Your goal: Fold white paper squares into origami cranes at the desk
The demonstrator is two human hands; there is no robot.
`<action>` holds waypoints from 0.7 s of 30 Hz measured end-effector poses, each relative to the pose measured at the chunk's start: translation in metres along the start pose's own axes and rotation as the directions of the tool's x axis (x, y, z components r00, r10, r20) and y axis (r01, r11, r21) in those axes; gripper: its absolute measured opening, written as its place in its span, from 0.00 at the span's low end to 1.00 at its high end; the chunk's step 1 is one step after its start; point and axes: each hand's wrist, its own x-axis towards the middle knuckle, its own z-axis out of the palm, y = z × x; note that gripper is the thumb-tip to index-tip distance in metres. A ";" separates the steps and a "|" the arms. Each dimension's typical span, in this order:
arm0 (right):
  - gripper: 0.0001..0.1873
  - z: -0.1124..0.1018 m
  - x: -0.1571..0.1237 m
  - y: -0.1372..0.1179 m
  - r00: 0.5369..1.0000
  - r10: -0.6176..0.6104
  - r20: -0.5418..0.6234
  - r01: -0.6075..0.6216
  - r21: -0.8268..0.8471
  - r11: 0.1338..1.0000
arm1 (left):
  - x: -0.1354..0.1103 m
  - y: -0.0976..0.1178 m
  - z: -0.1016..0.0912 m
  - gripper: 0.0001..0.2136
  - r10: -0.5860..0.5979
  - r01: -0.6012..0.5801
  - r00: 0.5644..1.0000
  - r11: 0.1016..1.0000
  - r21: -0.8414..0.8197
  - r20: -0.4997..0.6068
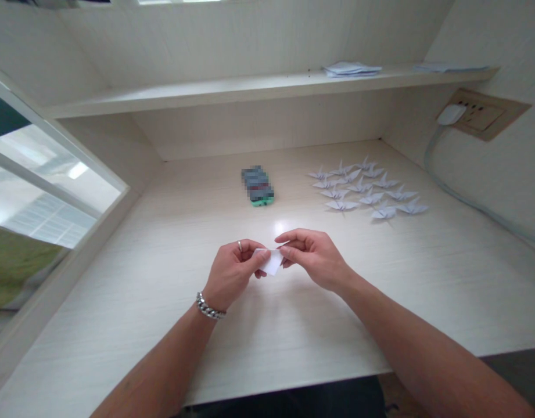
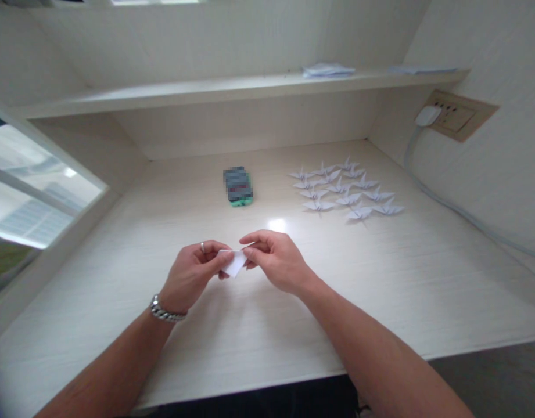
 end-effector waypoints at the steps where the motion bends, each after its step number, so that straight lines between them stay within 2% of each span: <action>1: 0.13 -0.002 0.001 0.000 1.000 0.015 0.009 -0.016 0.004 1.000 | 0.000 0.000 0.000 0.09 -0.007 0.007 1.000 1.000 -0.003 0.000; 6: 0.14 -0.007 0.004 -0.001 0.998 0.058 -0.041 -0.056 0.031 0.998 | 0.000 0.001 0.000 0.09 -0.021 0.021 1.000 1.000 0.004 -0.019; 10: 0.12 -0.004 0.003 -0.003 0.999 0.037 0.006 -0.036 -0.180 0.983 | 0.001 0.000 0.000 0.10 -0.028 0.028 1.000 1.000 0.012 -0.006; 12: 0.11 -0.002 0.002 -0.004 0.997 0.059 0.039 -0.049 -0.234 0.971 | 0.001 0.001 0.000 0.10 -0.032 0.032 0.999 0.999 0.016 0.002; 17: 0.12 -0.004 0.001 -0.006 0.972 0.213 0.104 -0.210 -0.038 0.977 | -0.001 0.003 0.000 0.10 -0.035 0.035 0.999 0.999 0.021 0.029; 19: 0.14 -0.008 0.002 -0.007 0.958 0.251 0.136 -0.251 -0.017 0.968 | -0.001 0.003 0.000 0.10 -0.033 0.033 0.999 0.999 0.031 0.021; 21: 0.15 -0.010 0.003 -0.006 0.960 0.247 0.130 -0.240 -0.066 0.969 | -0.001 0.002 0.000 0.10 -0.033 0.033 0.999 0.998 0.049 0.008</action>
